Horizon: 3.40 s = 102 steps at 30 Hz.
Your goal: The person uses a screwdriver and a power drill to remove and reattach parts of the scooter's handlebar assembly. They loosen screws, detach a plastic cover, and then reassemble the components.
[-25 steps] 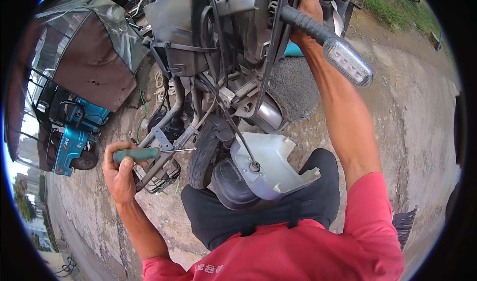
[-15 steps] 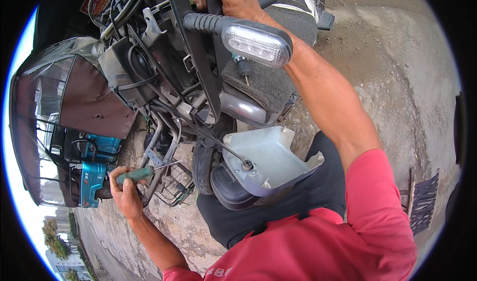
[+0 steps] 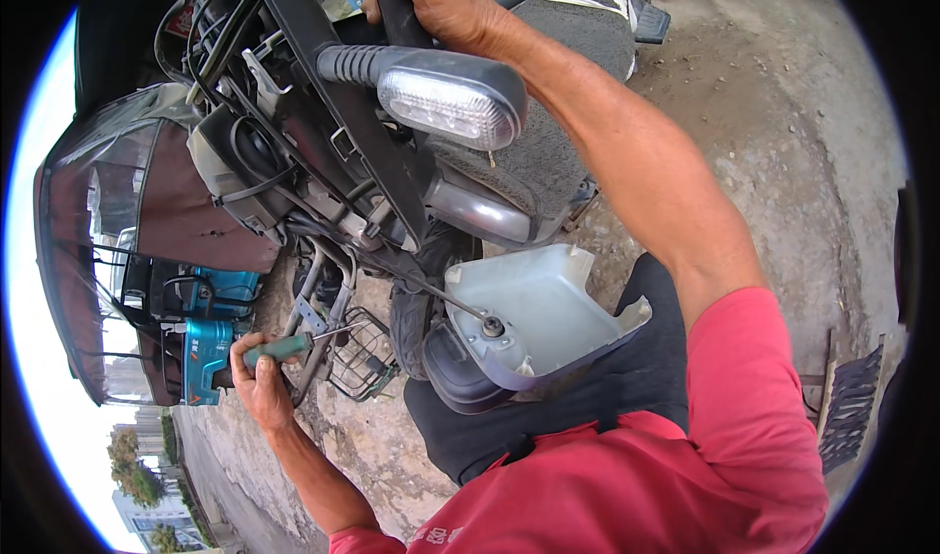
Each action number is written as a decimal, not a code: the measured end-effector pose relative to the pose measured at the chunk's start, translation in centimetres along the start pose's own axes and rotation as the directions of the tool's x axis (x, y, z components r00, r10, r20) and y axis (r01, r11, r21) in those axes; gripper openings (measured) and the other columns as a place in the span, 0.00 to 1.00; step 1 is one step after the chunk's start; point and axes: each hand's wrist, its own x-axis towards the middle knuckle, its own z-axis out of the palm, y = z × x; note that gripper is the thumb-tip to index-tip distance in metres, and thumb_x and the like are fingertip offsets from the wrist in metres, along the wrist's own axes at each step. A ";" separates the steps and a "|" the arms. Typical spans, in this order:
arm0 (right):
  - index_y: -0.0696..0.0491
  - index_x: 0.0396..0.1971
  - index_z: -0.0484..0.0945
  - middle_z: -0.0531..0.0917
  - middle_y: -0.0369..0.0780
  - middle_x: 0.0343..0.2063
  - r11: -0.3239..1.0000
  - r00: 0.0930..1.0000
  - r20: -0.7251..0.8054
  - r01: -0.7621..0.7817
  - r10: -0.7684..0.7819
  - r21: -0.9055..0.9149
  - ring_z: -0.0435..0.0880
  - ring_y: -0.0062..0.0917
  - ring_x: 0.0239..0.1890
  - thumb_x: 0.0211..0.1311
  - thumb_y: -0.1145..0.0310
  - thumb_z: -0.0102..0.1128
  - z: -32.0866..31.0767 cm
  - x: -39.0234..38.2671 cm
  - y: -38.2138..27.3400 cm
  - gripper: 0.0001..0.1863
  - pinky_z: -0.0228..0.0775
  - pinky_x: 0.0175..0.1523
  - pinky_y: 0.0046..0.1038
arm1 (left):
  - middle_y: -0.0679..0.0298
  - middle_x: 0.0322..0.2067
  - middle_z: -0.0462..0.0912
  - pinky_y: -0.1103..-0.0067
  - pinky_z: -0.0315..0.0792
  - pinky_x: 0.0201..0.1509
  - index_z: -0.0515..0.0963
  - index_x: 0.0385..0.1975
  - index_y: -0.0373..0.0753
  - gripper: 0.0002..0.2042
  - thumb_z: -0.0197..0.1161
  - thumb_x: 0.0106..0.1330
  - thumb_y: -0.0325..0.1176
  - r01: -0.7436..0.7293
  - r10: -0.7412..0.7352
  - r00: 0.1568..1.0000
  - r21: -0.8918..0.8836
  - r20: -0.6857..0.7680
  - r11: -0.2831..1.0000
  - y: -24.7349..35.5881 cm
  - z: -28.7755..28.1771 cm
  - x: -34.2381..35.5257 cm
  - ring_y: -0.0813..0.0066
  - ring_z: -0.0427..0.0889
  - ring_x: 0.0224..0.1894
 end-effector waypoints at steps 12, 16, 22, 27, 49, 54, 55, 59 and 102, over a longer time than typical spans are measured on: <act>0.59 0.19 0.78 0.73 0.36 0.12 0.900 0.920 0.087 -0.391 0.381 0.195 0.72 0.20 0.17 0.74 0.53 0.55 0.5 0.7 -3.7 0.27 0.63 0.26 0.32 | 0.54 0.43 0.80 0.73 0.78 0.45 0.71 0.55 0.32 0.23 0.71 0.69 0.39 0.039 -0.039 0.999 0.007 -0.006 0.999 0.1 -0.2 -0.4 0.67 0.82 0.37; 0.56 0.15 0.72 0.66 0.28 0.13 0.938 0.956 0.123 -0.286 0.266 0.198 0.63 0.12 0.19 0.75 0.53 0.55 0.4 1.7 -3.0 0.29 0.55 0.25 0.28 | 0.53 0.43 0.81 0.74 0.80 0.43 0.72 0.54 0.32 0.24 0.72 0.68 0.41 0.037 -0.037 0.999 0.021 -0.014 0.999 0.1 0.3 0.4 0.67 0.84 0.38; 0.56 0.27 0.85 0.81 0.32 0.19 0.883 0.907 0.209 -0.410 0.367 0.229 0.79 0.14 0.23 0.77 0.52 0.53 -0.8 0.7 -3.5 0.25 0.68 0.29 0.18 | 0.54 0.41 0.83 0.76 0.81 0.40 0.74 0.51 0.31 0.23 0.73 0.65 0.41 0.076 -0.075 0.997 0.003 -0.029 0.997 1.0 0.3 0.8 0.69 0.85 0.37; 0.59 0.29 0.84 0.81 0.35 0.20 0.993 0.963 0.253 -0.073 0.095 -0.097 0.77 0.17 0.24 0.74 0.59 0.53 -1.5 1.2 -4.3 0.21 0.69 0.33 0.22 | 0.55 0.40 0.83 0.78 0.81 0.37 0.74 0.50 0.31 0.23 0.73 0.65 0.41 0.132 -0.130 0.990 0.036 -0.055 0.991 1.8 0.7 -0.1 0.71 0.85 0.34; 0.58 0.42 0.83 0.83 0.38 0.35 0.880 0.737 0.525 -0.204 0.426 -0.429 0.81 0.24 0.37 0.64 0.65 0.63 0.6 10.2 -4.1 0.13 0.73 0.45 0.25 | 0.54 0.41 0.84 0.75 0.82 0.41 0.73 0.53 0.31 0.15 0.65 0.71 0.28 0.530 -0.648 0.717 -0.403 -0.257 0.747 10.0 1.8 -0.7 0.68 0.87 0.33; 0.58 0.44 0.83 0.83 0.38 0.37 0.873 0.700 0.541 -0.266 0.467 -0.409 0.82 0.25 0.39 0.63 0.66 0.65 2.2 10.8 -3.6 0.14 0.73 0.47 0.26 | 0.54 0.41 0.82 0.74 0.83 0.40 0.72 0.53 0.30 0.14 0.63 0.72 0.27 0.556 -0.756 0.556 -0.522 -0.344 0.647 16.3 1.2 -3.5 0.68 0.87 0.32; 0.58 0.44 0.83 0.83 0.38 0.37 0.870 0.686 0.550 -0.274 0.475 -0.410 0.82 0.25 0.40 0.63 0.66 0.66 2.5 10.6 -3.6 0.14 0.73 0.48 0.26 | 0.54 0.42 0.82 0.74 0.83 0.41 0.72 0.53 0.30 0.14 0.63 0.72 0.26 0.532 -0.774 0.529 -0.574 -0.348 0.622 16.5 1.2 -4.4 0.68 0.87 0.33; 0.58 0.46 0.82 0.83 0.38 0.39 0.858 0.649 0.569 -0.305 0.505 -0.413 0.82 0.26 0.42 0.62 0.66 0.67 3.4 10.7 -3.2 0.16 0.74 0.50 0.26 | 0.51 0.46 0.81 0.72 0.85 0.42 0.71 0.53 0.30 0.14 0.62 0.71 0.24 0.447 -0.793 0.508 -0.685 -0.336 0.576 16.7 0.8 -3.4 0.65 0.88 0.35; 0.58 0.58 0.77 0.84 0.39 0.48 0.123 -0.240 0.608 -0.861 0.757 -0.494 0.83 0.22 0.49 0.65 0.72 0.67 7.1 13.3 0.0 0.22 0.77 0.57 0.24 | 0.48 0.53 0.78 0.73 0.82 0.50 0.73 0.53 0.33 0.17 0.66 0.66 0.19 0.341 -0.368 0.924 -0.207 -0.104 0.917 12.0 6.6 21.3 0.66 0.86 0.46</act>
